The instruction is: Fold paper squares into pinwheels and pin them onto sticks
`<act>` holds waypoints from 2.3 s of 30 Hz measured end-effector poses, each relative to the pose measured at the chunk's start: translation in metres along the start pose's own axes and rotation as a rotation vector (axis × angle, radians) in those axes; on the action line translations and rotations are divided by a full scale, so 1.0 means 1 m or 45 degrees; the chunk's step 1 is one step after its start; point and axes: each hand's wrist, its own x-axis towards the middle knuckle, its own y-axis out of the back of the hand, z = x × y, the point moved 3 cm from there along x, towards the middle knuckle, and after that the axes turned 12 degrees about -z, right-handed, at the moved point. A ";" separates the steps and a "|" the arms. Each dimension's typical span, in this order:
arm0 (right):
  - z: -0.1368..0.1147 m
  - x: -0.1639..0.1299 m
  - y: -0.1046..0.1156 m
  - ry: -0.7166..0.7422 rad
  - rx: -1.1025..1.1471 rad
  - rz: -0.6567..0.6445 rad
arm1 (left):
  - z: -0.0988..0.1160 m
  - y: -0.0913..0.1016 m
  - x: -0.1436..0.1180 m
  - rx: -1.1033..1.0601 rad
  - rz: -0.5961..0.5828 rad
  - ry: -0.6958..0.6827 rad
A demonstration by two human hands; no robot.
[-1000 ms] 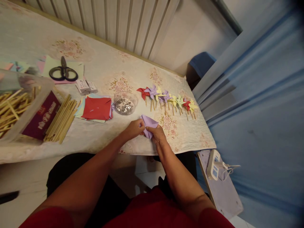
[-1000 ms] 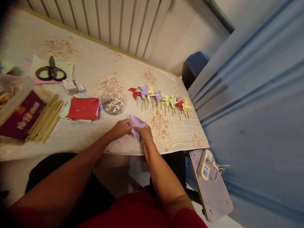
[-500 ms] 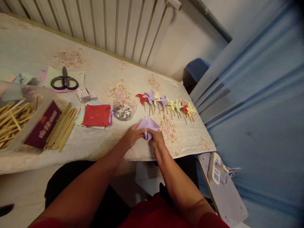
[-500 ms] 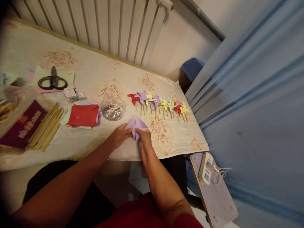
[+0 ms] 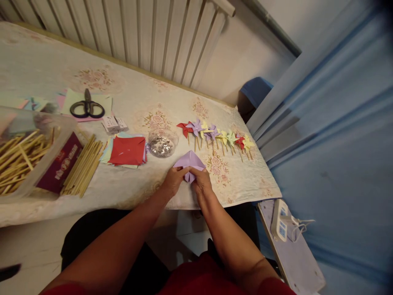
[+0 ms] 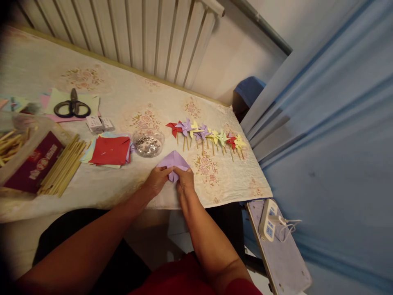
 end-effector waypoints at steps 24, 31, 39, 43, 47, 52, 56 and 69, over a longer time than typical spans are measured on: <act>-0.009 -0.029 0.019 0.188 -0.424 0.111 | 0.008 0.008 0.004 -0.039 0.173 -0.071; -0.004 -0.051 0.031 0.433 -0.832 0.108 | 0.006 0.012 0.004 -0.002 0.188 -0.065; -0.006 -0.048 0.020 0.416 -0.939 -0.079 | 0.006 0.012 0.004 0.043 0.166 -0.051; -0.003 -0.041 0.015 0.331 -0.928 -0.079 | 0.007 0.011 0.003 0.025 0.179 -0.061; -0.001 -0.037 0.005 0.190 -0.863 -0.079 | 0.007 0.008 0.002 0.070 0.149 -0.019; -0.003 -0.033 -0.004 0.121 -0.807 -0.024 | 0.009 0.006 0.000 0.090 0.142 -0.007; -0.003 -0.028 -0.005 0.092 -0.784 0.026 | 0.009 0.005 -0.001 0.059 0.134 -0.001; -0.002 -0.023 -0.004 0.043 -0.767 0.038 | 0.008 0.006 0.000 0.074 0.162 0.011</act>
